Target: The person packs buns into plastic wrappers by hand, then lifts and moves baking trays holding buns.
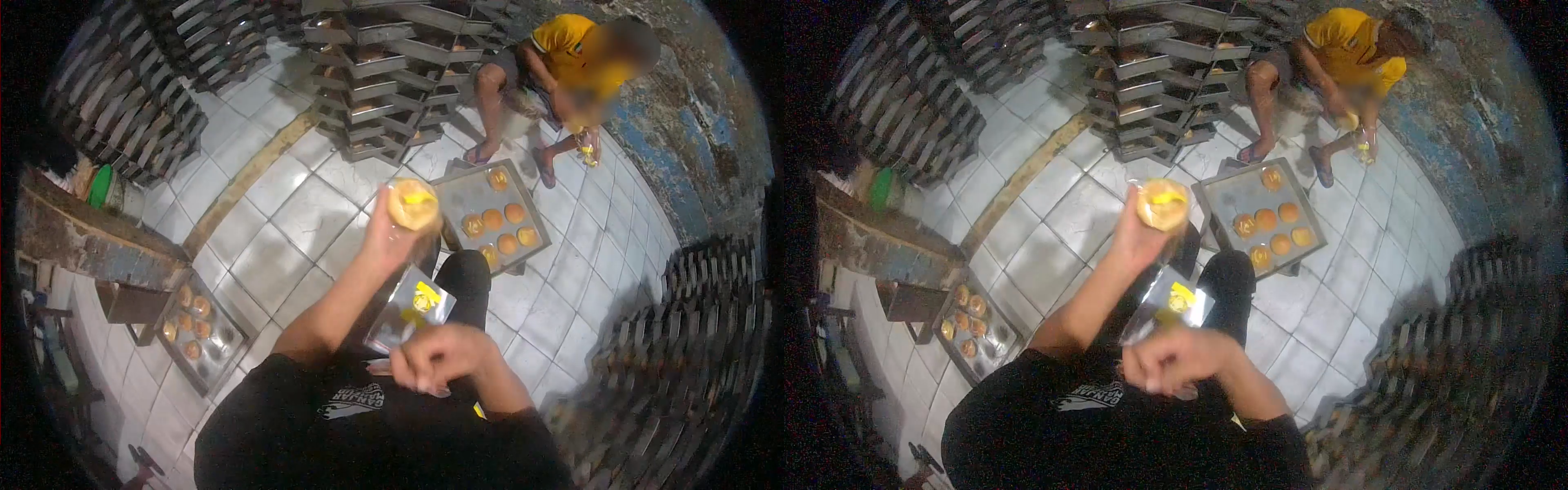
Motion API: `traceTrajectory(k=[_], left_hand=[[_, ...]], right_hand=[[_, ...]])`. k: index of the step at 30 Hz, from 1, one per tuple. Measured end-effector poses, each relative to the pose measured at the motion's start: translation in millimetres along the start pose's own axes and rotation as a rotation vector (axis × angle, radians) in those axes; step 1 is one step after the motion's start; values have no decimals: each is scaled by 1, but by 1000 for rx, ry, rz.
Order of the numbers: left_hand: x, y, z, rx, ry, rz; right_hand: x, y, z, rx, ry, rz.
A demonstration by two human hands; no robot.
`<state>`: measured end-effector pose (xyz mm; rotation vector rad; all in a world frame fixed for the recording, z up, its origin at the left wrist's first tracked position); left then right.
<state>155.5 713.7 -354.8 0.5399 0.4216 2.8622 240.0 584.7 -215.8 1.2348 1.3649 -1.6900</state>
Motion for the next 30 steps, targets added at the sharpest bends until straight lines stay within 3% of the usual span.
traceTrajectory(k=[2, 4, 5, 6, 8, 9, 10, 11, 12, 14, 15, 16, 18, 21, 23, 24, 25, 26, 28, 29, 30], left_hand=[[32, 10, -23, 161, 89, 110], [23, 37, -24, 199, 124, 116], [-5, 51, -6, 61, 64, -42], [-25, 57, 11, -81, -1, -192], [-44, 57, 2, -56, 75, -318], [-13, 49, -17, 153, -276, -55], [23, 49, -22, 349, -615, 230], [20, 34, -28, 179, -536, 142], [17, 26, -39, 174, -525, 162], [16, 29, -16, 94, -831, 247], [20, 27, -16, 135, -830, 383], [23, 26, -16, 132, -836, 379], [38, 34, 0, 182, -1133, 663], [47, 53, 27, 144, -960, 689], [48, 60, 31, 129, -940, 659], [56, 62, 27, 229, -973, 717], [65, 64, 27, 322, -1002, 791], [65, 67, 24, 310, -1007, 802], [68, 86, 36, 282, -1303, 1028], [67, 88, 27, 306, -1284, 1004], [55, 97, 17, 315, -1292, 949]], right_hand=[[-1, 10, 13, -105, -170, 8], [48, 49, -85, 749, 354, 286], [-10, 35, -86, 792, 1173, 60], [-21, 26, -78, 740, 1256, -31], [-13, 16, -57, 582, 1236, -98], [-10, 17, -62, 592, 1242, -91], [7, 20, -87, 650, 1139, 46], [24, 25, -110, 695, 1032, 175], [27, 23, -117, 678, 1043, 163], [54, 44, -152, 900, 819, 375], [46, 37, -154, 859, 981, 230], [45, 33, -155, 866, 979, 229], [37, 20, -142, 679, 1358, 227], [-25, -3, -112, 697, 1414, 137], [-25, 4, -114, 766, 1295, 69], [-31, 12, -118, 835, 1198, -16], [39, 38, -162, 895, 776, 265], [37, 49, -164, 901, 781, 250], [62, 79, -173, 1113, 363, 436], [61, 76, -165, 1085, 263, 350], [64, 90, -149, 1107, 243, 394]])
Point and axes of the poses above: each hand's wrist, its own y-axis away from the middle knuckle, its own z-axis out of the palm, x = y × z, the point moved 10 cm from there along -y, towards the middle knuckle, and after that the axes turned 7 degrees about -z, right-handed, at the moved point
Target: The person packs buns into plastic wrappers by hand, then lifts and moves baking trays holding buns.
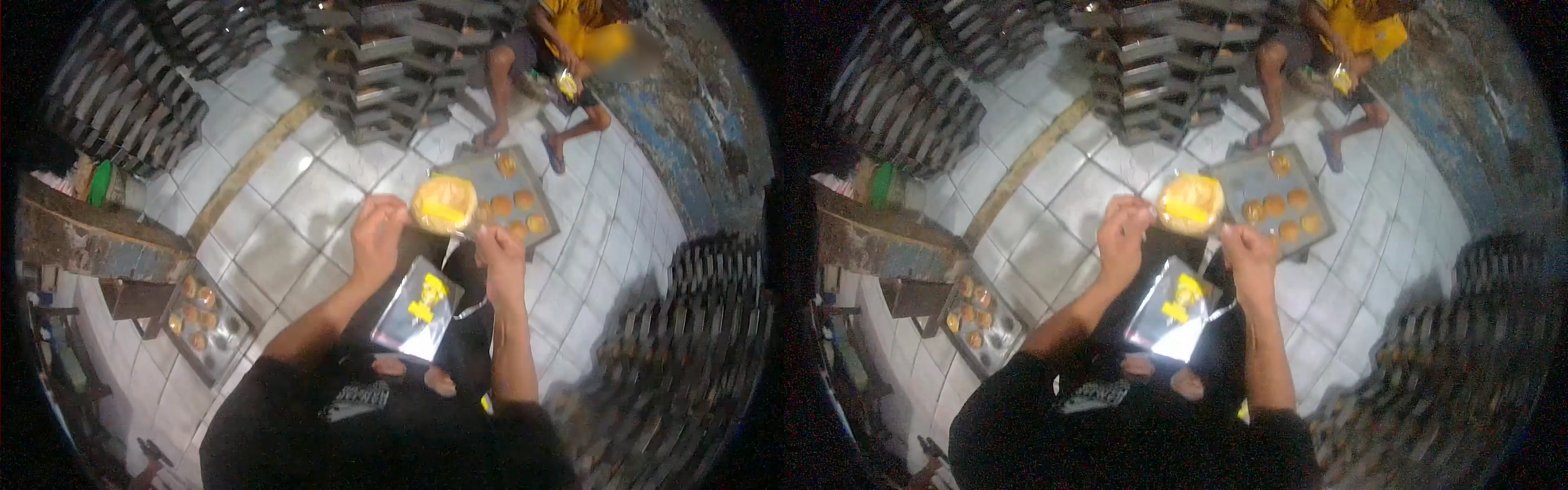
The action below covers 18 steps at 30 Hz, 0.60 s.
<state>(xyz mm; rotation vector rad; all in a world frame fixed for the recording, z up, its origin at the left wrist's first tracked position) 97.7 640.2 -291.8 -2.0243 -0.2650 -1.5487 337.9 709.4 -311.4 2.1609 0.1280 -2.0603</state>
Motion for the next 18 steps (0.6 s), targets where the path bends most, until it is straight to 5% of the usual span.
traceTrajectory(k=[4, 6, 9, 13, 18], left_hand=[[-8, -20, 4, -36, 246, -110], [-7, -26, 13, -84, 116, -115], [-43, -22, 29, -120, 371, -434], [-33, -20, 21, -101, 377, -343], [-68, -18, 34, -173, 230, -481]], right_hand=[[-13, -13, 10, 17, 30, -79], [-39, -21, 15, 18, 303, -349], [6, -45, 14, -46, -64, -67], [-9, -28, 22, -29, -189, -19], [0, -44, 22, -23, -42, 12]])
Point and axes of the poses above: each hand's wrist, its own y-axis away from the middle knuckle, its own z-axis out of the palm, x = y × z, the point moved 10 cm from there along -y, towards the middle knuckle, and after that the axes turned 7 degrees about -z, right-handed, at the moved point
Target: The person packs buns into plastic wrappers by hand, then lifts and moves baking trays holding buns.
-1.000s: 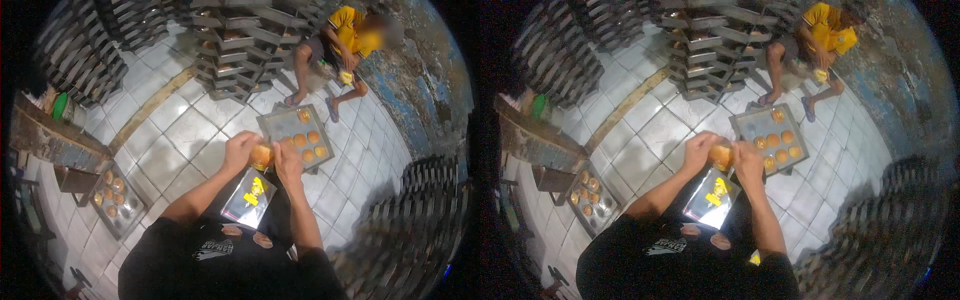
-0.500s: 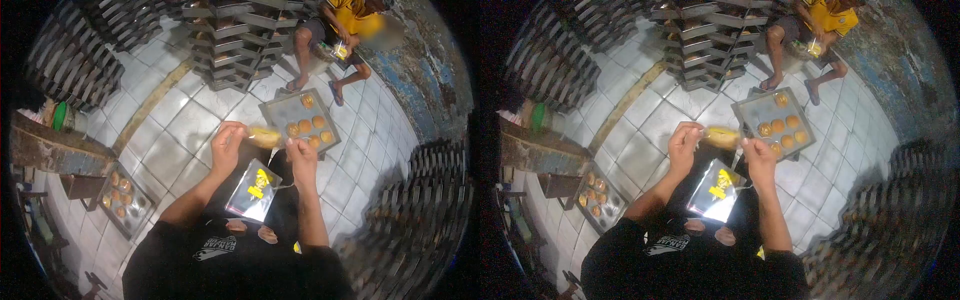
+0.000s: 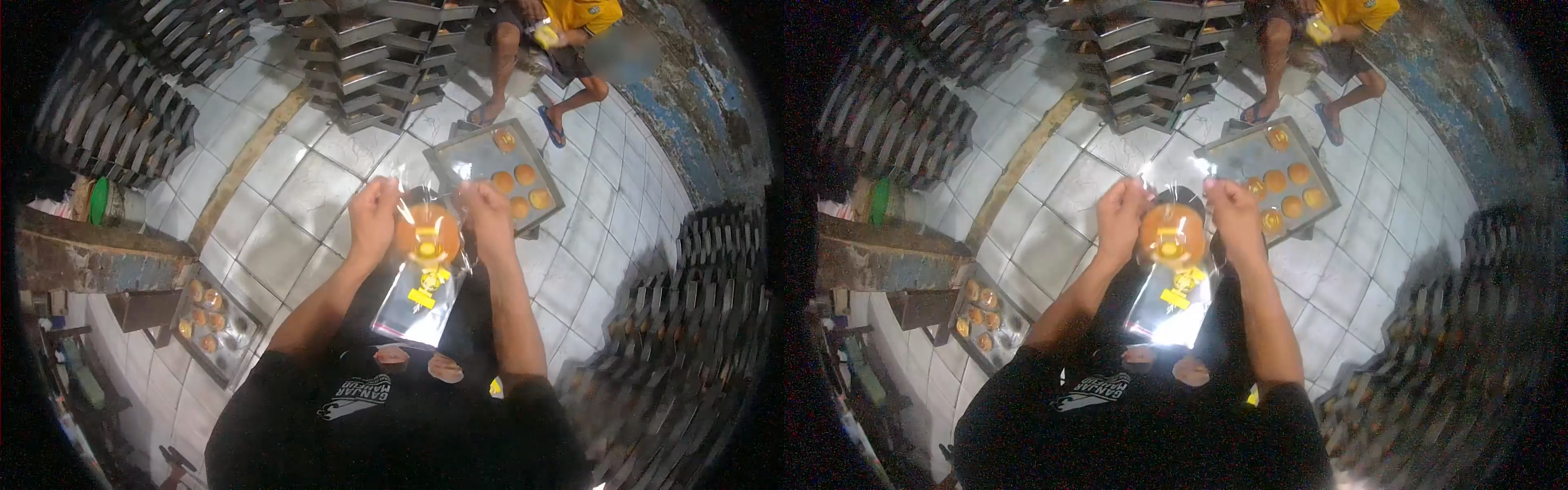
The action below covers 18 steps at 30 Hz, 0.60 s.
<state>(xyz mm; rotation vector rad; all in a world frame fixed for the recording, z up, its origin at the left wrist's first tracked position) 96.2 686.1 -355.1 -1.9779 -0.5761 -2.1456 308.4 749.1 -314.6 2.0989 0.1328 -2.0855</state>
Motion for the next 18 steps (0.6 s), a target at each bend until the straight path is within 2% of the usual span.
traceTrajectory(k=[1, 3, 4, 6, 7, 8, 10, 11, 12, 13, 14, 16, 17, 18], left_hand=[[5, 4, -2, -2, -4, -8], [74, 26, -12, 189, -315, 520], [67, 35, -17, 192, -320, 506], [30, 53, -21, 50, -231, 319], [-13, 54, -26, -4, -265, 195], [-33, 59, -32, -7, -267, 187], [-84, 58, -35, -92, -51, -108], [-77, 54, -32, -93, -54, -123], [-75, 49, -21, -187, 117, -207], [-66, 40, -5, -281, 290, -273], [-53, 28, 4, -288, 288, -268], [-29, 14, 31, -326, 308, -227], [-24, 11, 44, -339, 307, -235], [-10, 5, 49, -277, 229, -133]], right_hand=[[3, 4, -5, 3, -2, 9], [3, 5, -13, -22, 47, 1], [11, 17, -13, -28, 46, 15], [46, 50, -16, -72, 85, 157], [79, 65, -16, -108, 72, 200], [107, 80, -13, -144, 59, 245], [123, 110, 6, -114, -178, 421], [124, 113, 10, -127, -229, 441], [123, 121, 10, -122, -230, 462], [100, 112, 9, -20, -368, 395], [83, 98, 5, 82, -505, 311], [67, 70, -24, 171, -451, 132], [61, 50, -43, 205, -220, 41], [65, 33, -63, 208, 71, 38]])
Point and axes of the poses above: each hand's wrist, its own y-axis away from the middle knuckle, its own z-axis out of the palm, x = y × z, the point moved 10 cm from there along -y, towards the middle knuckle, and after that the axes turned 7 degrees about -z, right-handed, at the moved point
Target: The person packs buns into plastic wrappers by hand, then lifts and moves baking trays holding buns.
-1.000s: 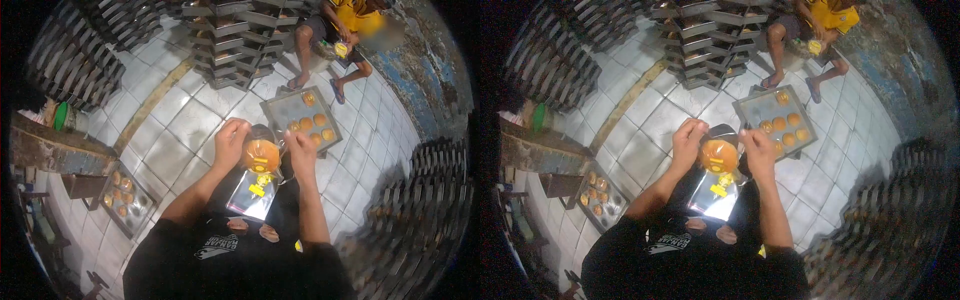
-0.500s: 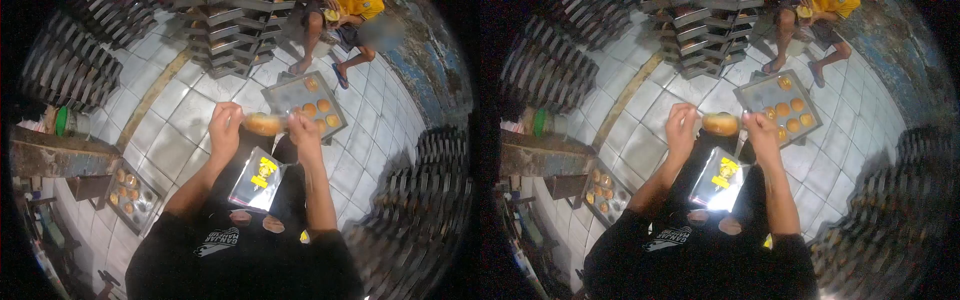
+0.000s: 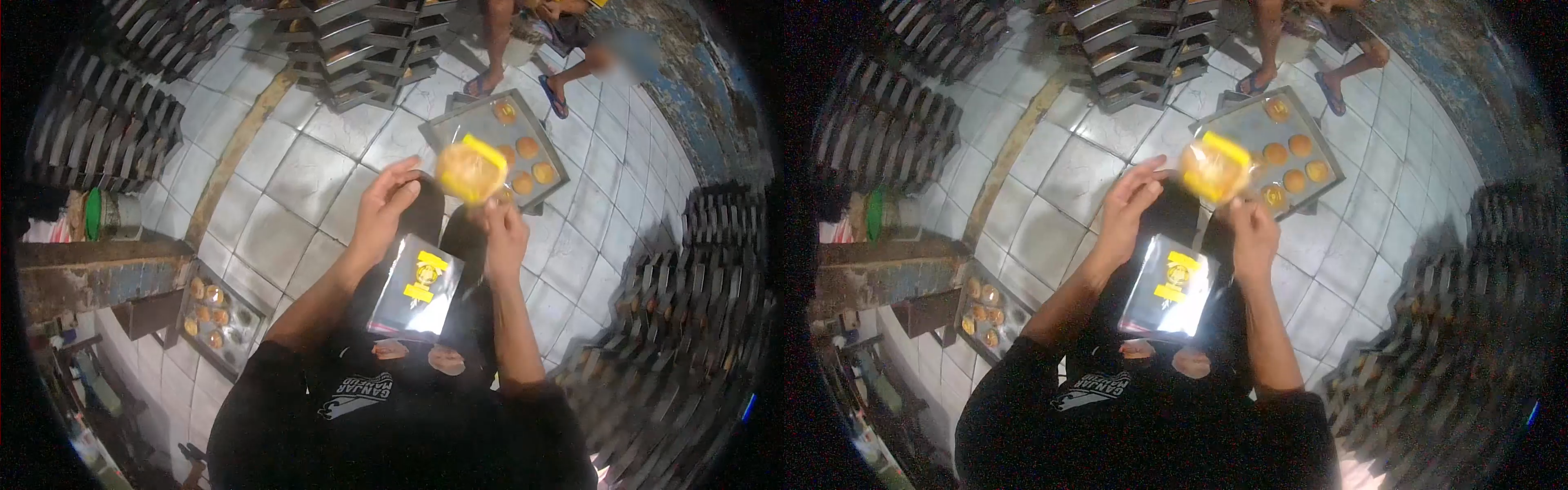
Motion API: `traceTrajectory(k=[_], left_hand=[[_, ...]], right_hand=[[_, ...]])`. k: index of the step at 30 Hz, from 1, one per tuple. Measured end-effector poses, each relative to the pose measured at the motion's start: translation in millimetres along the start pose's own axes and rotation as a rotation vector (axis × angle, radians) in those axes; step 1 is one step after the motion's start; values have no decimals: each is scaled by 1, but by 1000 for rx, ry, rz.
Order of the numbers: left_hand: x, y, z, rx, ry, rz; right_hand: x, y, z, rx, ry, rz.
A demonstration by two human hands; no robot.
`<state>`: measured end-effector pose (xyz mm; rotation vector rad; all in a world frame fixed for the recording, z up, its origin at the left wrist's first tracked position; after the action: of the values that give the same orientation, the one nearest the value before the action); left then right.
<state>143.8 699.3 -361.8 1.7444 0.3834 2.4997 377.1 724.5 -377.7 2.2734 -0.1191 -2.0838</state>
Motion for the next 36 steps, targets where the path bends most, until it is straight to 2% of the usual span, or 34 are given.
traceTrajectory(k=[1, 2, 3, 5, 6, 8, 9, 11, 12, 13, 15, 16, 17, 19, 20, 21, 22, 23, 24, 25, 26, 27, 28, 29, 30, 31, 32, 34, 35, 36], left_hand=[[13, -3, 3, 59, -85, 105], [13, 1, 5, 51, -79, 114], [20, 16, 13, -12, -366, 216], [28, 54, 28, -104, -868, 436], [27, 68, 20, -76, -874, 436], [16, 99, 24, -103, -1250, 516], [10, 106, 17, -41, -1278, 569], [10, 112, 16, -90, -1289, 618], [11, 115, 21, -129, -1289, 668], [15, 122, 29, -177, -1306, 733], [13, 130, 40, -241, -1260, 754], [12, 136, 43, -275, -1214, 760], [11, 137, 46, -313, -1212, 746], [-25, 108, 34, -474, -856, 33], [-46, 104, 31, -517, -654, -309], [-46, 103, 34, -607, -717, -375], [-51, 94, 31, -623, -713, -388], [-46, 80, 24, -519, -514, -355], [-41, 65, 17, -403, -315, -320], [-39, 55, 26, -400, -309, -332], [-19, 31, 20, -160, -197, -253], [-5, 12, 5, 80, -93, -173], [-12, 1, 4, 83, -107, -195], [-21, -7, -1, 137, -105, -204], [-30, -16, -4, 188, -101, -212], [-32, -21, -8, 238, -340, -242], [-34, -25, -2, 226, -350, -268], [-19, -34, 6, 282, -531, -144], [-24, -36, 7, 272, -548, -166], [-23, -39, 6, 271, -531, -125]], right_hand=[[-17, -22, -4, 24, 214, -256], [-36, -31, -2, 45, 429, -516], [-31, -34, -8, 45, 433, -531], [-3, -35, -4, -63, 723, -341], [-2, -24, 1, -87, 715, -355], [8, 10, 9, -193, 451, -271], [7, 26, 8, -192, 441, -263], [-29, 65, 29, -390, 614, -581], [-42, 71, 24, -366, 615, -571], [-60, 82, 29, -431, 655, -629], [-84, 99, 30, -497, 734, -735], [-94, 100, 21, -471, 734, -711], [-103, 104, 18, -508, 746, -709], [-120, 104, 6, -593, 725, -727], [-95, 86, -12, -642, 450, -426], [-69, 70, -31, -664, 176, -136], [-32, 44, -56, -577, -274, 12], [31, 20, -80, -463, -719, 159], [119, -8, -117, -212, -475, 192], [189, -24, -158, 26, -227, 218], [219, -34, -176, 18, -227, 225], [255, -36, -169, -445, 541, 261], [297, -20, -177, -899, 1304, 270], [316, -29, -187, -907, 1284, 291], [324, -48, -183, -772, 704, 299], [327, -70, -186, -591, 138, 296], [335, -96, -193, -456, 97, 423], [355, -164, -217, -268, 525, 384], [348, -191, -221, -147, 410, 232], [389, -229, -236, -121, 359, 136]])
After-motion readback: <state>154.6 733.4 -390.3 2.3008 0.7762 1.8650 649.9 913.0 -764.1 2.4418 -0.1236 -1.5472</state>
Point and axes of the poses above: each hand's wrist, its own y-axis away from the middle knuckle, its own z-axis out of the palm, x = y × z, the point moved 10 cm from there along -y, towards the middle knuckle, and after that the axes turned 7 degrees about -z, right-handed, at the moved point
